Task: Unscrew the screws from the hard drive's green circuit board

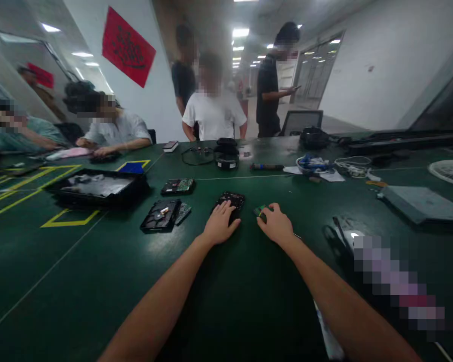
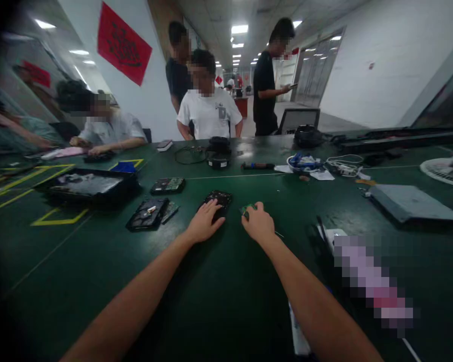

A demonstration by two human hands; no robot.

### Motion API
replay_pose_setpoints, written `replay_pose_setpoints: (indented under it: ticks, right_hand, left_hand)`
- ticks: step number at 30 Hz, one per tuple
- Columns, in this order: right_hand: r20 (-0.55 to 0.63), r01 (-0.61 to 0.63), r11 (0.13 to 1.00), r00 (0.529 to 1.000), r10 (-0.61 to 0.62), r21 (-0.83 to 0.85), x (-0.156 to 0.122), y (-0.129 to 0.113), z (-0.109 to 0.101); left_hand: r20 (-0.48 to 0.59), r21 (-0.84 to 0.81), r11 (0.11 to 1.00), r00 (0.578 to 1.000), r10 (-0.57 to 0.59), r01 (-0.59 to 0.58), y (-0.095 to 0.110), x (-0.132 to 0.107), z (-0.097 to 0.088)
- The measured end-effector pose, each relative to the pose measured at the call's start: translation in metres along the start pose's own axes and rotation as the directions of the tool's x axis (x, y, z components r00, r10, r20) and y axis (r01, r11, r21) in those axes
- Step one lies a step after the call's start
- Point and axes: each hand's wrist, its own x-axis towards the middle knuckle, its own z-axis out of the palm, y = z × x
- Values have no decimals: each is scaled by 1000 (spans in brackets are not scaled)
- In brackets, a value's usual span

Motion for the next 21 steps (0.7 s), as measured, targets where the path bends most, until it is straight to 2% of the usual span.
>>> replay_pose_setpoints:
  ticks: [3,10,15,18,21]
  right_hand:
    - [23,-44,998,999,43,46,1,5,-3]
    - [40,-75,980,997,69,184,2,8,-6]
    - [28,-64,972,998,59,225,3,8,-11]
    - [33,-64,965,998,58,253,3,7,-17]
    - [-27,-60,971,997,68,231,2,5,-23]
  left_hand:
    - [-22,-2,1000,1000,-9,9,-4,-6,-2]
    - [-122,13,988,981,-150,152,-28,-8,-5]
    - [-129,-3,992,983,-129,129,-45,-18,-9]
    - [-157,-11,993,980,-121,121,-49,-30,-10]
    - [-161,-13,996,983,-85,84,-51,-45,-13]
